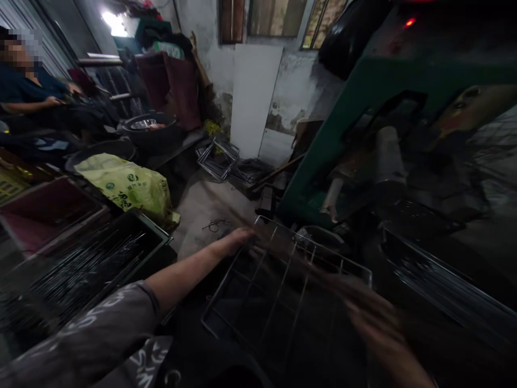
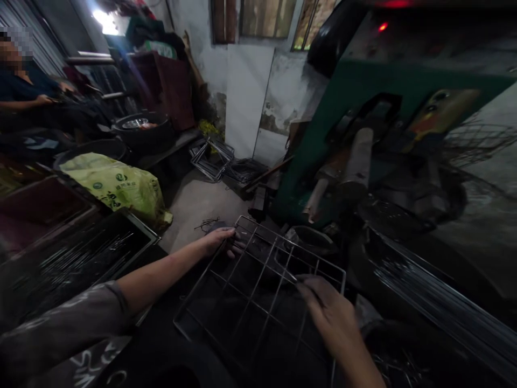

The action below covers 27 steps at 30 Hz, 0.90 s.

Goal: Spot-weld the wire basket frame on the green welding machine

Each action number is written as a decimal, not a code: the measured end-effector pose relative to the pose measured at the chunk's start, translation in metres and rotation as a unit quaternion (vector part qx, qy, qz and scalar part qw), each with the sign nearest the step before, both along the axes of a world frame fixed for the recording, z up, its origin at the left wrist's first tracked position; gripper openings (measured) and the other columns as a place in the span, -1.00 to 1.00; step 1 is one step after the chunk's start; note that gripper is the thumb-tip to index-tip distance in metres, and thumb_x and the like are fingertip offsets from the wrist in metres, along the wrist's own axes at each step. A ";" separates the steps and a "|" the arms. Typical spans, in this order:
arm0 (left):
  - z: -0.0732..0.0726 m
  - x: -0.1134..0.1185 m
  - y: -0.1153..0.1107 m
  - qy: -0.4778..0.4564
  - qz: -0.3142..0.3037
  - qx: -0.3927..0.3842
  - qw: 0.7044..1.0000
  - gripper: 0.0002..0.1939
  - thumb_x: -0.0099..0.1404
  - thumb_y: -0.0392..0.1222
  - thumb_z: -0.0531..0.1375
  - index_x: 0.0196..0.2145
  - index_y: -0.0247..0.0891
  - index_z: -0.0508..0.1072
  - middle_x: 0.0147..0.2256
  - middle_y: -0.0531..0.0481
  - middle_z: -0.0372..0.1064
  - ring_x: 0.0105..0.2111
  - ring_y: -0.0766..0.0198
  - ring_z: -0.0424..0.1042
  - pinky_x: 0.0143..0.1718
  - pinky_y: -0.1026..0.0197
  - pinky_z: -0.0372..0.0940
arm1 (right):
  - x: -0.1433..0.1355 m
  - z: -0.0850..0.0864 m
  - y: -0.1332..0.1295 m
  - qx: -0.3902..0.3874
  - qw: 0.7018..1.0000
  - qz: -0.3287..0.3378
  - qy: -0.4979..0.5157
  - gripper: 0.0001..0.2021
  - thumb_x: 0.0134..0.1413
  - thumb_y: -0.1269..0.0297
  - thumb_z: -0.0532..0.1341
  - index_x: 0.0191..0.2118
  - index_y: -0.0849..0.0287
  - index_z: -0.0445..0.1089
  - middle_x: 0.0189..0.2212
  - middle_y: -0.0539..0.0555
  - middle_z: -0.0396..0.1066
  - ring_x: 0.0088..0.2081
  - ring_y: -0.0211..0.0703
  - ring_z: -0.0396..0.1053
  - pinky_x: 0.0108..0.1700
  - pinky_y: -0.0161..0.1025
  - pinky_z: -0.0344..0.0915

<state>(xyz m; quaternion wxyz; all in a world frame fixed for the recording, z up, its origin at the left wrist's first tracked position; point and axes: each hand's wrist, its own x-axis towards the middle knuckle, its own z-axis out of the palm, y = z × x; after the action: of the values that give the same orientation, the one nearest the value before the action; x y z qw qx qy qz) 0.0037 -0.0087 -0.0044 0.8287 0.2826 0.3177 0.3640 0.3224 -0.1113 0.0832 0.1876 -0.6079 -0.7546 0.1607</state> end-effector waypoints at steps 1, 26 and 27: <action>-0.001 0.000 0.000 -0.003 0.003 0.004 1.000 -0.65 0.18 -0.03 0.26 -0.30 -0.42 0.35 -0.37 -0.30 0.49 -0.44 0.08 0.53 -0.49 0.15 0.42 | -0.005 0.001 0.007 -0.013 1.000 0.026 0.009 -0.65 0.22 0.00 0.01 -0.25 0.06 0.45 -0.18 0.08 0.45 -0.15 -0.12 0.42 -0.10 -0.22 0.37; -0.003 -0.007 0.000 -0.051 -0.017 0.012 0.998 -0.57 0.14 0.04 0.29 -0.29 -0.41 0.32 -0.36 -0.32 0.49 -0.41 0.04 0.54 -0.50 0.17 0.40 | -0.020 -0.052 0.057 0.052 0.999 0.013 0.007 -0.69 0.01 0.14 -0.02 -0.30 0.14 0.42 -0.24 0.18 0.49 -0.16 -0.03 0.43 -0.05 -0.08 0.34; -0.002 -0.007 0.000 -0.045 -0.011 0.009 0.999 -0.56 0.13 0.03 0.30 -0.27 -0.42 0.34 -0.35 -0.32 0.49 -0.41 0.05 0.54 -0.49 0.17 0.40 | -0.022 -0.053 0.053 0.057 0.998 0.017 -0.008 -0.67 0.02 0.17 -0.03 -0.27 0.15 0.42 -0.21 0.18 0.48 -0.14 -0.04 0.43 -0.03 -0.08 0.33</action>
<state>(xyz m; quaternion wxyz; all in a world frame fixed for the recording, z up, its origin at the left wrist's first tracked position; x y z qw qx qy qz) -0.0033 -0.0091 -0.0060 0.8435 0.2771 0.2737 0.3699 0.3007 -0.0585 0.0300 0.2131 -0.5848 -0.7740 0.1160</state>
